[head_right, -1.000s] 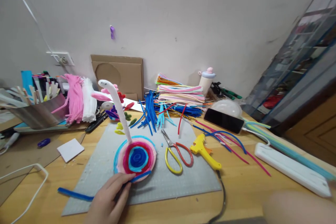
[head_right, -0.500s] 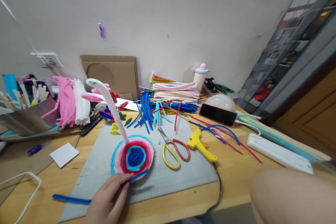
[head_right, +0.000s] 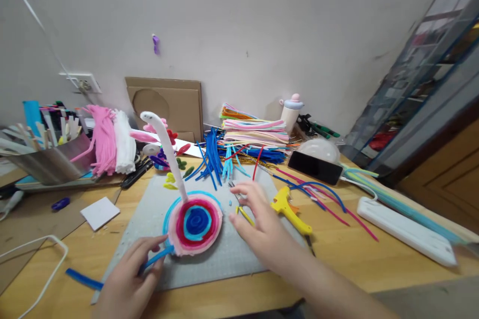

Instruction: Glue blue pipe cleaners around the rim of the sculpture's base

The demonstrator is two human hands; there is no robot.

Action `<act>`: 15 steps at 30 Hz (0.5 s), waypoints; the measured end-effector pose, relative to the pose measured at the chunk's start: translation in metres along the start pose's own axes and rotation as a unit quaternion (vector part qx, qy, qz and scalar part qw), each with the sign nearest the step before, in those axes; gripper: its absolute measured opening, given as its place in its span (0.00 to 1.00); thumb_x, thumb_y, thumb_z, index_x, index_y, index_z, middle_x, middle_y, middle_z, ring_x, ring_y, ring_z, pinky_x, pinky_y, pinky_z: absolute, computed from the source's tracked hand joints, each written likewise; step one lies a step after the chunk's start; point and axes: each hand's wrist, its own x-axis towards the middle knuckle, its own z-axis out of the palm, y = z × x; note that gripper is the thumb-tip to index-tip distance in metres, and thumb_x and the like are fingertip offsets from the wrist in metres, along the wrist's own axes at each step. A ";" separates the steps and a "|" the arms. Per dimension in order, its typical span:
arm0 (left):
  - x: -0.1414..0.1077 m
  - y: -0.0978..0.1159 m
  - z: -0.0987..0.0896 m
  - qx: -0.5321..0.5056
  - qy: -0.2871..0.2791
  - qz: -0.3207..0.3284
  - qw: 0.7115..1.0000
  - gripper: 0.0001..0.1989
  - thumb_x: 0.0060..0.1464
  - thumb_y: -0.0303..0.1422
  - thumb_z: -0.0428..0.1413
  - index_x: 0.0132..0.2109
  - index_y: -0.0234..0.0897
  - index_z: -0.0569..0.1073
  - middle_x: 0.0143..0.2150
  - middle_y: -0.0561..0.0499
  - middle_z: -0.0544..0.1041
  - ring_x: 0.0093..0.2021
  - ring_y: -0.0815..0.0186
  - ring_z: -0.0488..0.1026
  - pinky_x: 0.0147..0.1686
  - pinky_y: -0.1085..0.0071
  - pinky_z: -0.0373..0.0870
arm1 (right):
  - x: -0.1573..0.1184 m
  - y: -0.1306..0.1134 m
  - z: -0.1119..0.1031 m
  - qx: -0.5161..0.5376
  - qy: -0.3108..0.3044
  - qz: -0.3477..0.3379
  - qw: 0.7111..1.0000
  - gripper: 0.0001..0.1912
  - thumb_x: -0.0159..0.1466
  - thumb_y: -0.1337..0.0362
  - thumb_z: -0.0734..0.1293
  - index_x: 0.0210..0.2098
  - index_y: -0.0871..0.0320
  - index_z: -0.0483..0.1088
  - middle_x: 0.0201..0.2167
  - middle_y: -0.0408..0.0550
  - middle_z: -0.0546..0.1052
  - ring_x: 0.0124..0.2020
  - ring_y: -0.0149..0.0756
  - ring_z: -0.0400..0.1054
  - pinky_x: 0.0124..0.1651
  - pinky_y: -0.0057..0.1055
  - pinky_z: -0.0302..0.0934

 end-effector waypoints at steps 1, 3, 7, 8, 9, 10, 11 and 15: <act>0.001 -0.001 -0.002 0.010 0.001 -0.029 1.000 0.15 0.56 0.33 0.52 0.51 0.46 0.71 0.45 0.52 0.76 0.42 0.65 0.78 0.38 0.72 0.75 | 0.003 0.003 0.006 -0.003 -0.042 0.034 0.999 0.21 0.67 0.62 0.64 0.59 0.52 0.62 0.60 0.54 0.66 0.59 0.43 0.64 0.58 0.45 0.63; 0.004 0.000 -0.005 0.029 -0.008 -0.086 0.996 0.16 0.56 0.37 0.54 0.52 0.45 0.70 0.48 0.50 0.76 0.43 0.61 0.78 0.38 0.68 0.75 | 0.008 0.010 0.019 -0.046 -0.138 0.095 0.985 0.34 0.62 0.65 0.66 0.65 0.53 0.54 0.66 0.56 0.59 0.67 0.46 0.54 0.65 0.49 0.53; 0.010 0.008 -0.005 0.044 -0.072 -0.143 0.986 0.29 0.51 0.39 0.59 0.60 0.44 0.64 0.58 0.45 0.73 0.53 0.53 0.75 0.44 0.62 0.74 | 0.018 0.021 0.036 -0.156 -0.236 0.084 0.955 0.55 0.53 0.63 0.73 0.71 0.51 0.38 0.71 0.55 0.48 0.71 0.53 0.38 0.69 0.59 0.25; 0.012 0.010 -0.005 0.045 -0.087 -0.147 0.984 0.32 0.50 0.38 0.60 0.61 0.44 0.62 0.59 0.45 0.72 0.55 0.51 0.74 0.45 0.61 0.73 | 0.020 0.023 0.039 -0.162 -0.240 0.076 0.954 0.58 0.52 0.62 0.74 0.71 0.51 0.36 0.71 0.55 0.49 0.71 0.53 0.39 0.68 0.60 0.22; 0.014 0.012 -0.004 0.044 -0.098 -0.151 0.983 0.34 0.49 0.37 0.61 0.63 0.44 0.60 0.60 0.44 0.72 0.55 0.51 0.73 0.46 0.60 0.73 | 0.023 0.025 0.042 -0.161 -0.239 0.069 0.955 0.59 0.52 0.61 0.75 0.71 0.51 0.35 0.70 0.56 0.50 0.71 0.54 0.41 0.68 0.61 0.21; 0.016 0.013 -0.003 0.043 -0.108 -0.154 0.981 0.36 0.49 0.37 0.61 0.64 0.45 0.59 0.60 0.45 0.71 0.56 0.50 0.73 0.46 0.60 0.73 | 0.024 0.027 0.045 -0.160 -0.235 0.062 0.957 0.59 0.52 0.61 0.75 0.71 0.51 0.35 0.70 0.57 0.51 0.70 0.54 0.42 0.67 0.61 0.20; 0.018 0.013 -0.002 0.041 -0.117 -0.157 0.980 0.37 0.49 0.37 0.61 0.64 0.46 0.58 0.60 0.45 0.71 0.56 0.49 0.73 0.46 0.59 0.73 | 0.026 0.028 0.048 -0.158 -0.228 0.056 0.959 0.59 0.52 0.60 0.75 0.71 0.52 0.35 0.70 0.57 0.52 0.70 0.54 0.44 0.67 0.62 0.20; 0.024 0.012 -0.002 0.007 -0.117 -0.154 0.981 0.37 0.48 0.35 0.62 0.64 0.48 0.60 0.60 0.47 0.72 0.57 0.50 0.72 0.48 0.59 0.72 | 0.023 0.032 0.053 -0.142 -0.199 0.038 0.969 0.57 0.52 0.59 0.76 0.71 0.52 0.39 0.68 0.59 0.57 0.68 0.53 0.49 0.67 0.62 0.19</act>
